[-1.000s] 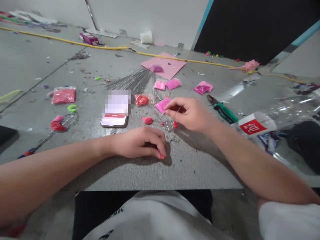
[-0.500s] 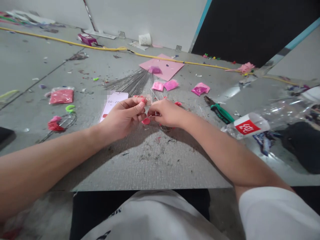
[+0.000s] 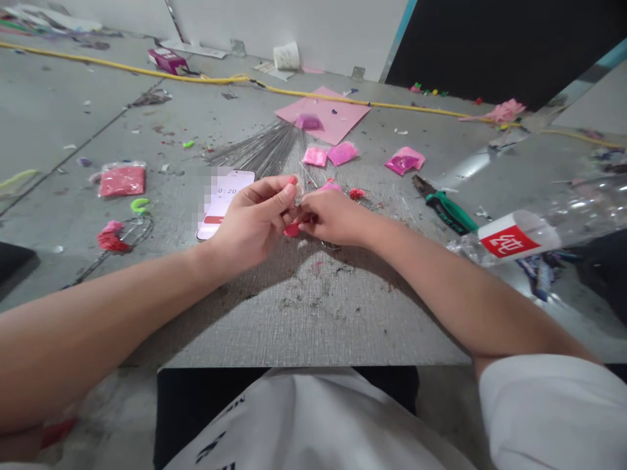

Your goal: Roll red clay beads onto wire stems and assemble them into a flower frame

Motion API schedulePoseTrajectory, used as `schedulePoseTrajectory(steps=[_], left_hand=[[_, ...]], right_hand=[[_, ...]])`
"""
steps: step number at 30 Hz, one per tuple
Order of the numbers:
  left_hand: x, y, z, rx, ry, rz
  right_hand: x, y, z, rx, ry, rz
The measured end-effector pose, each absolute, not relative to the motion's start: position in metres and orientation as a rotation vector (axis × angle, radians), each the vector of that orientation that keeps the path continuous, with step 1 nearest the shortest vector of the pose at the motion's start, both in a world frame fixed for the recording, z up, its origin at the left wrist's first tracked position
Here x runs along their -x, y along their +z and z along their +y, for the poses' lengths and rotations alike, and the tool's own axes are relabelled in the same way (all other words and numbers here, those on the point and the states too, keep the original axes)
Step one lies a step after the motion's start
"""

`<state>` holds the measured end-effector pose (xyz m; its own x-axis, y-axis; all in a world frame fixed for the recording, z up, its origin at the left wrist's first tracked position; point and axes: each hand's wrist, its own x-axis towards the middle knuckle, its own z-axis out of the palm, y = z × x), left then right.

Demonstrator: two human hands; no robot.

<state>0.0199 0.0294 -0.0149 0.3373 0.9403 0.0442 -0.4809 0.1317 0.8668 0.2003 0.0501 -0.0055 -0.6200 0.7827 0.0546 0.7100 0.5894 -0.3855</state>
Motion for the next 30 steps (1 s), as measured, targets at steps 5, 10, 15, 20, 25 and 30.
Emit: schedulePoseTrajectory(steps=[5,10,15,20,25,30], left_hand=[[-0.024,-0.021,0.035,-0.884,1.028,0.626],[-0.023,-0.029,0.041,-0.875,1.025,0.645],[-0.021,-0.029,0.038,-0.852,1.047,0.659],[-0.020,-0.028,0.037,-0.842,1.032,0.663],[-0.020,-0.029,0.038,-0.870,1.025,0.652],[-0.021,-0.031,0.039,-0.882,1.033,0.663]], right_hand=[[-0.204,-0.010,0.053,1.134,0.595,-2.607],[-0.210,-0.004,0.056,1.150,0.650,-2.492],[-0.223,0.020,0.056,1.339,0.699,-2.384],[-0.236,0.035,0.054,1.435,0.914,-2.690],[-0.237,0.029,0.056,1.439,0.916,-2.696],[-0.235,0.028,0.053,1.417,0.969,-2.685]])
